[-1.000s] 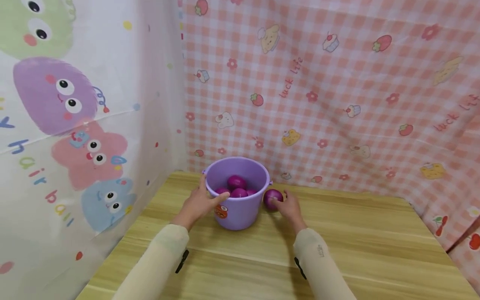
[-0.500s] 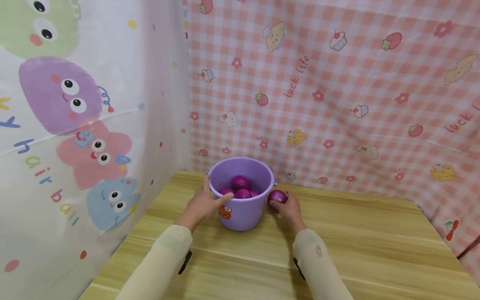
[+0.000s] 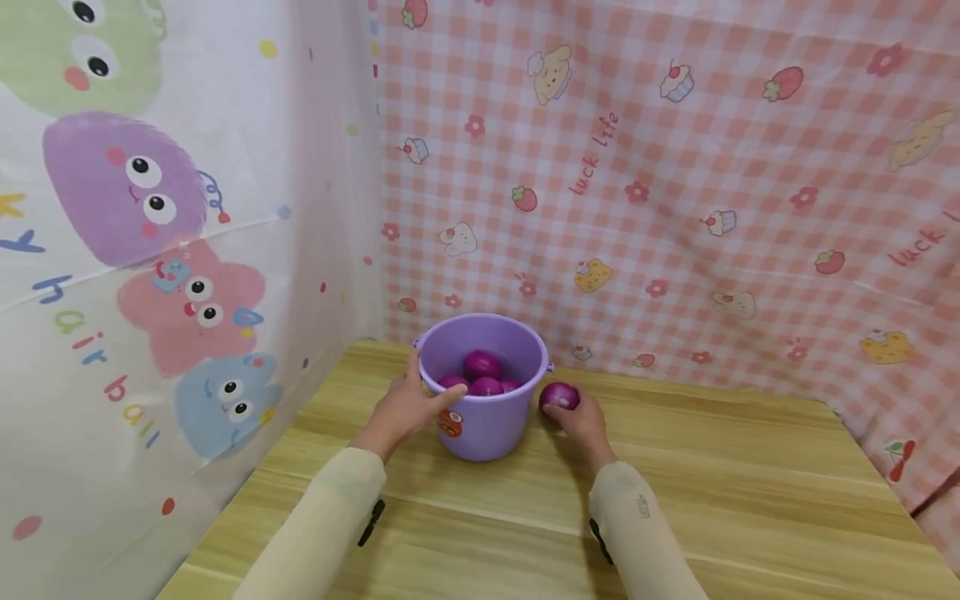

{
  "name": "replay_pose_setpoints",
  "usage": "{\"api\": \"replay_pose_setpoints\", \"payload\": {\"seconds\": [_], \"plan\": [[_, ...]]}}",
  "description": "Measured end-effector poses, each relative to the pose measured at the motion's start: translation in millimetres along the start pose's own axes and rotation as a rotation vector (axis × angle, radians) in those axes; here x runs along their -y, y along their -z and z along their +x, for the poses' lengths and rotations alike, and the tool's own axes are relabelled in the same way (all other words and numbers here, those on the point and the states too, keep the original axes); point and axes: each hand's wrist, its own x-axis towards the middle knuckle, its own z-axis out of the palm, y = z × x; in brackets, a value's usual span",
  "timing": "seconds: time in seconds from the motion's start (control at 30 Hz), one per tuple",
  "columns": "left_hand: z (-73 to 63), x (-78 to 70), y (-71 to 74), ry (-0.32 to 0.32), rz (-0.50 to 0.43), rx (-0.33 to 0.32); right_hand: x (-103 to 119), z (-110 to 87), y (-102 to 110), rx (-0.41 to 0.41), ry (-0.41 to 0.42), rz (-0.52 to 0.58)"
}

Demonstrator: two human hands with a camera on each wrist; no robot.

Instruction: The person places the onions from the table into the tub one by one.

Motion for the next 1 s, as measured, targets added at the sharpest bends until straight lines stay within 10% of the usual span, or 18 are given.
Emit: {"api": "replay_pose_setpoints", "payload": {"seconds": [1.0], "plan": [[1.4,-1.0,0.1,0.002,0.004,0.031,36,-16.9,75,-0.04,-0.05,-0.011]]}}
